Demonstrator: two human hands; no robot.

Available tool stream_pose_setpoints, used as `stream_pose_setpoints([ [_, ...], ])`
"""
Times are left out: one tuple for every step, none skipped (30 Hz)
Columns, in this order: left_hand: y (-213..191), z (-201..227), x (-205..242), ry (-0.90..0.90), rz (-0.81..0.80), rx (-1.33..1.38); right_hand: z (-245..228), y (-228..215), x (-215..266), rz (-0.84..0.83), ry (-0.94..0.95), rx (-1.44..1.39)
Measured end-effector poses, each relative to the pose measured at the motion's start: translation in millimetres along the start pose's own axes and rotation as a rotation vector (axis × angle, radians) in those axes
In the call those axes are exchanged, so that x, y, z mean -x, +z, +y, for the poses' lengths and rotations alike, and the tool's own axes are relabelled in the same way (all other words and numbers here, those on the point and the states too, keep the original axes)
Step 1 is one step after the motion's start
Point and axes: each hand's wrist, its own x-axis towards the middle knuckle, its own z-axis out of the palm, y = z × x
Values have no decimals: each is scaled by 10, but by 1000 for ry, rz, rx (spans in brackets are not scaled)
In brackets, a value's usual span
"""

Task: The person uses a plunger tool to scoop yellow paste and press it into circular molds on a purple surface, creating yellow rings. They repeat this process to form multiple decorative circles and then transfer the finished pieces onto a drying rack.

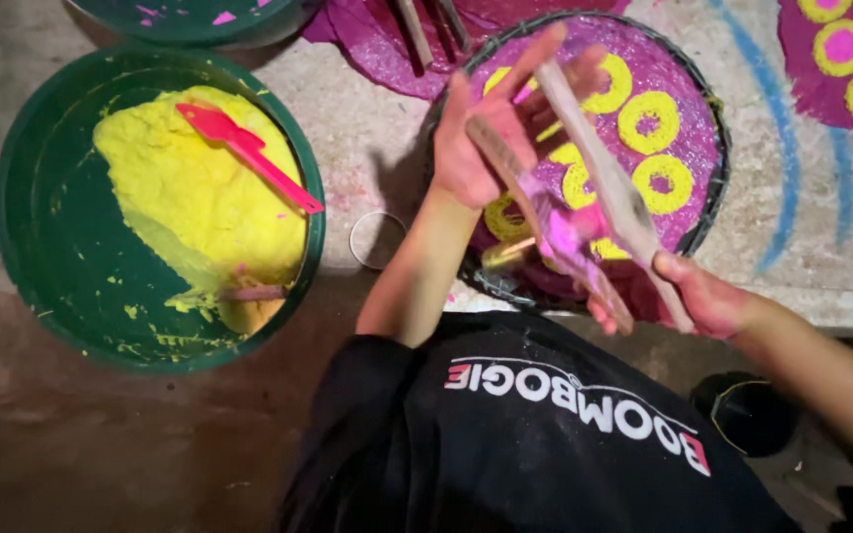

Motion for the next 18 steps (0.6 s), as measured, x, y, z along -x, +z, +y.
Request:
stream_pose_setpoints([
  [70,-30,11,21,-23,-40,-47,20,-15,24,56,-9],
  [103,-47,-2,52,-36,-31,-107,34,-16,49,112,-18],
  [106,-49,-16,84,-49,-22,-201,20,-8,45,106,38],
  [76,-54,-38,122,-37,-13,-303,-6,10,41,105,91],
  [24,-68,-51,159,-25,-5,-392,-31,11,35,105,145],
  [-58,-79,-108,199,4,-1,-481,-63,-7,83,121,295],
  [-142,-93,-137,239,32,2,-554,-87,-20,130,137,445],
  [-235,-94,-176,262,17,54,-623,-113,-55,177,148,600],
  [-325,-94,-203,285,3,107,-654,-123,-108,290,223,658],
  [-409,-100,-202,308,-10,160,-636,-114,-159,405,298,714],
  [-487,-96,-191,311,-24,179,-603,-100,-203,521,371,769],
  [-558,-72,-176,313,-39,198,-559,-83,-254,493,278,777],
  [-619,-42,-162,315,-55,217,-502,-57,-312,466,184,783],
  [-668,-2,-144,298,-81,235,-449,-32,-366,438,89,790],
  [-704,40,-121,282,-107,254,-401,-6,-415,447,72,815],
  [-726,67,-94,268,-133,273,-359,19,-452,455,56,842],
  [-738,84,-70,257,-136,260,-329,38,-470,463,39,869],
  [-741,86,-50,245,-139,247,-310,49,-476,447,35,841],
])
